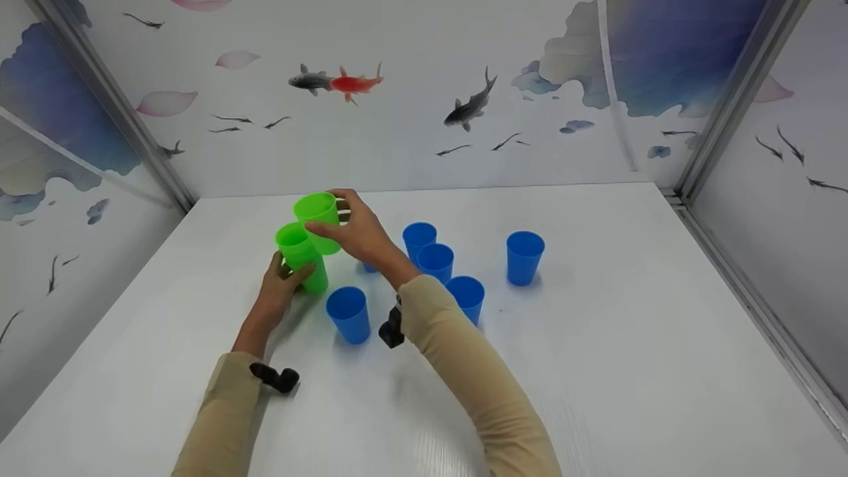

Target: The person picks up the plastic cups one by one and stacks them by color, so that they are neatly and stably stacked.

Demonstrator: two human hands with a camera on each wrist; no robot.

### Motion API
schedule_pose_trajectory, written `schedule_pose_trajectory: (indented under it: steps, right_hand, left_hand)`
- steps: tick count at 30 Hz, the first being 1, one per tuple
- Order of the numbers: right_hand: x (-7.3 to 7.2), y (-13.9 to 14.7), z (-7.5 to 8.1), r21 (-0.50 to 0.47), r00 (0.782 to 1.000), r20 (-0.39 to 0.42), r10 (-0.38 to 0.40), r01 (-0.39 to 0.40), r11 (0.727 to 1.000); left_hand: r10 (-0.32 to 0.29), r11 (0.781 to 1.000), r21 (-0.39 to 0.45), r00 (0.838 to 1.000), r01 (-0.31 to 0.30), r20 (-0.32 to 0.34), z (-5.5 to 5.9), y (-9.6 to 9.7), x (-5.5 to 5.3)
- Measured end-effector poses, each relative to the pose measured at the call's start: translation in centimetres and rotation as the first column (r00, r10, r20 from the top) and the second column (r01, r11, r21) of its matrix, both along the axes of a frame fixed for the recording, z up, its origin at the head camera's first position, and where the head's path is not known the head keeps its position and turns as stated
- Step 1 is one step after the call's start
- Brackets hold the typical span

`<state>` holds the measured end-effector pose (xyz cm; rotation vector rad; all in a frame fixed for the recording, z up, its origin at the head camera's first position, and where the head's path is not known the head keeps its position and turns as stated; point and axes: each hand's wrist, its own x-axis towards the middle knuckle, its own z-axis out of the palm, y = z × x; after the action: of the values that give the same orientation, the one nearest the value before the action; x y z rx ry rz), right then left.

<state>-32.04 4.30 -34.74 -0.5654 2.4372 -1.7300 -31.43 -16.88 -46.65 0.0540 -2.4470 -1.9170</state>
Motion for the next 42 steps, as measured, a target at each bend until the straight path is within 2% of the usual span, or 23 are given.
schedule_pose_trajectory:
  steps: [9,14,19,24,31,42]
  right_hand:
    - [0.2,-2.0,2.0,-0.059,1.000,0.004,0.022,-0.021,0.998]
    - [0.2,-3.0,2.4,-0.087,0.999,0.001,0.032,-0.031,0.996]
    - [0.0,-3.9,2.2,-0.117,0.999,0.018,0.037,-0.035,0.992]
    - [-0.5,-4.5,1.8,-0.153,0.999,0.029,0.014,-0.009,0.988]
    - [-0.8,-5.1,1.0,-0.129,1.000,0.030,-0.007,0.011,0.992]
    - [-0.3,-5.8,-0.1,-0.114,1.000,0.005,-0.003,0.003,0.993]
  left_hand:
    - [0.001,1.000,-0.021,0.999,-0.001,0.038,0.0,-0.1,0.0]
    - [0.013,1.000,-0.025,0.998,-0.011,0.057,0.4,-0.1,-0.2]
    - [0.019,0.999,-0.042,0.997,-0.016,0.081,0.4,0.0,-0.3]
    - [0.016,0.999,-0.044,0.998,-0.013,0.068,0.3,-0.1,-0.5]
    - [0.023,0.998,-0.052,0.998,-0.020,0.059,0.3,0.0,-0.4]
    - [0.006,0.999,-0.032,0.998,-0.004,0.065,0.4,0.0,-0.2]
